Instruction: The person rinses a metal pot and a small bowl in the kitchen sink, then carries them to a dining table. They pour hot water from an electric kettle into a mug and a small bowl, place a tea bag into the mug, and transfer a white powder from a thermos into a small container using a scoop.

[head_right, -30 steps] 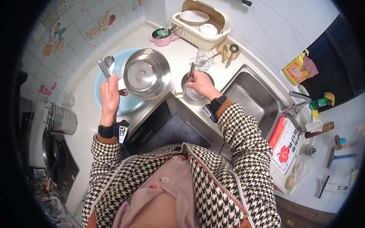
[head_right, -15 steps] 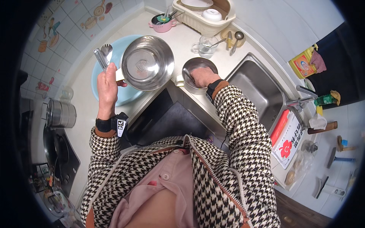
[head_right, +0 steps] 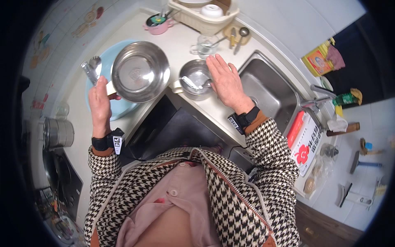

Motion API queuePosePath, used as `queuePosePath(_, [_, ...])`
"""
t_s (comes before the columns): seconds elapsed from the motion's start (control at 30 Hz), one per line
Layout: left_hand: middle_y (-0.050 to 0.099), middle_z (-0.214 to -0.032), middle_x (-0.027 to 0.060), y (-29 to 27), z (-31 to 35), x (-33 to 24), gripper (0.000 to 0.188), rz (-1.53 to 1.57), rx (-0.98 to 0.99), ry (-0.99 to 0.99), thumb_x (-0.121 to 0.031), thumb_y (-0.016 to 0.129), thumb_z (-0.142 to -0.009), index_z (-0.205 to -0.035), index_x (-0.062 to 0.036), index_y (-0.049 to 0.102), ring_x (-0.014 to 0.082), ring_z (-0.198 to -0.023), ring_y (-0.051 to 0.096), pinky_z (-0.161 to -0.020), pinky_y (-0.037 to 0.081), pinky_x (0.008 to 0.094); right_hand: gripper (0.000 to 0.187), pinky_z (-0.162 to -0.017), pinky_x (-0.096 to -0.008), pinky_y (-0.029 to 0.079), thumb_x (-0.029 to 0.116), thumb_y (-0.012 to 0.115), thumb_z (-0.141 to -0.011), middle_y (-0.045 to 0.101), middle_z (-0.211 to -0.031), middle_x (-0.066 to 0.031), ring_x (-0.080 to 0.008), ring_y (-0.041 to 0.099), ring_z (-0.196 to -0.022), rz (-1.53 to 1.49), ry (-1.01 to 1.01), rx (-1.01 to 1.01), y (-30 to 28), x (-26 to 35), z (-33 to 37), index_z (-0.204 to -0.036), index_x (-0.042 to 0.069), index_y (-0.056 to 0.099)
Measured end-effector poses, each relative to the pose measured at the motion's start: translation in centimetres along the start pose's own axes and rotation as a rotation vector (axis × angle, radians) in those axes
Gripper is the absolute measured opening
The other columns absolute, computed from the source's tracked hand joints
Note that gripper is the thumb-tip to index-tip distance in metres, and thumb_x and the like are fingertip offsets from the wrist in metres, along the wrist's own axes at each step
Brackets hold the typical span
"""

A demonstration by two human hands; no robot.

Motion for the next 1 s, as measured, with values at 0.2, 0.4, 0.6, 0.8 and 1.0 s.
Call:
queuePosePath(0.2, [0.067,-0.076,0.0069,3.3,-0.1,-2.5,0.047,0.208,0.086,-0.044,-0.035,0.043,-0.108,-0.084,0.0002,0.063,0.0125,-0.063,0.062,-0.055,0.053,0.0275,0.085,-0.116,-0.0539,0.030,0.004,0.075,-0.076,0.038,-0.158,-0.0086,-0.0302,0.028,-0.150,0.130,0.082,-0.092,-6.1,-2.1,4.2,-0.153,0.016,0.039])
queuePosePath(0.4, [0.068,-0.083,0.0095,14.6,2.1,-4.7,0.050,0.075,0.136,-0.026,-0.038,0.041,-0.107,-0.099,0.0053,0.065,0.0167,-0.069,0.066,-0.059,0.055,0.0304,0.084,-0.112,-0.0570,0.033,0.001,0.074,-0.073,0.037,-0.157,-0.0090,-0.0341,0.029,-0.148,0.202,0.172,-0.148,-9.9,-11.7,12.1,-0.148,0.028,0.047])
queuePosePath(0.6, [0.071,-0.085,0.0117,20.6,2.8,-6.3,0.055,0.106,0.236,-0.067,-0.038,0.039,-0.108,-0.108,0.0092,0.068,0.0165,-0.071,0.068,-0.062,0.056,0.0294,0.081,-0.110,-0.0566,0.035,0.000,0.075,-0.071,0.035,-0.157,-0.0142,-0.0393,0.031,-0.146,0.240,0.171,-0.205,-12.2,-16.3,16.4,-0.144,0.026,0.052])
queuePosePath(0.8, [0.072,-0.082,0.0113,24.7,4.2,-7.4,0.057,0.074,0.274,-0.055,-0.037,0.037,-0.108,-0.106,0.0097,0.069,0.0158,-0.069,0.068,-0.062,0.056,0.0282,0.091,-0.113,-0.0506,0.034,-0.004,0.080,-0.067,0.024,-0.163,-0.0175,-0.0415,0.025,-0.149,-0.002,0.217,-0.168,-14.0,-20.0,20.4,-0.147,0.027,0.050])
queuePosePath(1.0, [0.054,-0.125,0.0202,24.1,4.8,-5.9,0.063,0.049,0.148,-0.207,-0.048,0.048,-0.104,-0.125,0.0113,0.053,0.0230,-0.096,0.065,-0.074,0.057,0.0324,0.096,-0.116,-0.0556,0.030,0.024,0.075,-0.083,0.023,-0.163,-0.0209,-0.0401,0.025,-0.150,-1.345,0.551,-0.144,-12.3,-21.6,21.5,-0.160,0.022,0.018])
Point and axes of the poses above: each hand's wrist, its own z-axis away from the middle knuckle, its own y-axis out of the palm, x = y × z, the point moved 5 cm from there along -z, towards the middle knuckle
